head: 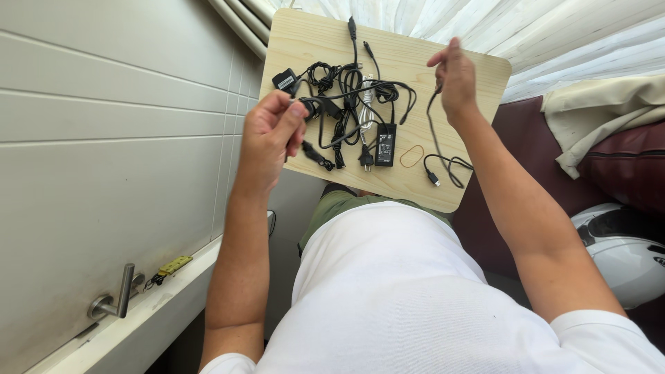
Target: The person picks up several electronic cables and power adapters from a cluttered desk, carries them to a small wooden table, and uses a rubber band to bundle them together.
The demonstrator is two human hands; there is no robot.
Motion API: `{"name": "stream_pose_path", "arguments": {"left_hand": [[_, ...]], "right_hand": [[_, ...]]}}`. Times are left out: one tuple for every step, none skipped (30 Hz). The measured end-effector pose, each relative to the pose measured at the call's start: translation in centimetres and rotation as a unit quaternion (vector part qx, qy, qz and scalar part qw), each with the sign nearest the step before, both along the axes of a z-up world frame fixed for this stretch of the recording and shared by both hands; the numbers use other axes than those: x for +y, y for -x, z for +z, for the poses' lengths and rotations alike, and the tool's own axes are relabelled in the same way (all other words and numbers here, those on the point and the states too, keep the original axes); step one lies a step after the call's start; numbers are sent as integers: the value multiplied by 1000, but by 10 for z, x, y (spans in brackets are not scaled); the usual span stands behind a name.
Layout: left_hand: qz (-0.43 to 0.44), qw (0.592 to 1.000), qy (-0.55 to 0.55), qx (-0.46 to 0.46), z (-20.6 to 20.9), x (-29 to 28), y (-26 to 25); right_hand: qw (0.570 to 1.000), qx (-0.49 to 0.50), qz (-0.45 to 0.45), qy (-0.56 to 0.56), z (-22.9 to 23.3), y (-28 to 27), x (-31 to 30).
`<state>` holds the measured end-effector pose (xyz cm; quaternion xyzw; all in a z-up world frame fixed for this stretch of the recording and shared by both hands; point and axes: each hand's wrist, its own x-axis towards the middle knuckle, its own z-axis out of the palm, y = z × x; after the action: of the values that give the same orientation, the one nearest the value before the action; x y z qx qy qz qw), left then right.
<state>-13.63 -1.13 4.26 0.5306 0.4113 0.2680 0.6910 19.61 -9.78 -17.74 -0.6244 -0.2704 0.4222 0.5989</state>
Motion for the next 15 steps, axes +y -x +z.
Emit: {"name": "stream_pose_path", "arguments": {"left_hand": [[-8,1000,8,4,-4,1,-1],[-16,1000,17,7,-7,0,-2],[-13,1000,18,9,-9,0,-2],[-18,1000,24,7,-12,0,-3],[-23,999,31,6,-14,-1,-2],[-20,999,31,6,-16,-3,-3],[-22,999,29,14,-19,-4,-3],[-24,999,27,22,-21,-5,-4],[-20,999,26,21,-24,-6,-5],[-26,999,34,15,-28,-8,-5],[-32,999,42,8,-31,-10,-5],[-32,999,41,8,-34,-12,-7],[-37,998,51,0,-37,-14,-9],[-42,997,60,-10,-40,-15,-11],[-44,997,59,-12,-42,-15,-13]], "right_hand": [[998,-55,18,36,-12,2,3],[998,-54,21,36,-20,3,5],[990,-127,45,30,-23,6,6],[977,-199,68,23,-21,8,8],[977,-199,71,22,-13,13,8],[915,-402,29,-12,-1,20,6],[810,-585,-11,-48,15,29,5],[810,-585,-9,-51,33,39,5],[874,-484,36,-40,54,51,6],[924,-372,82,-27,75,65,1],[938,-311,138,-63,96,80,-8],[944,-249,191,-100,117,96,-15],[946,-208,231,-96,133,112,-18],[944,-167,269,-92,146,121,-20],[944,-169,267,-93,153,126,-19]]}}
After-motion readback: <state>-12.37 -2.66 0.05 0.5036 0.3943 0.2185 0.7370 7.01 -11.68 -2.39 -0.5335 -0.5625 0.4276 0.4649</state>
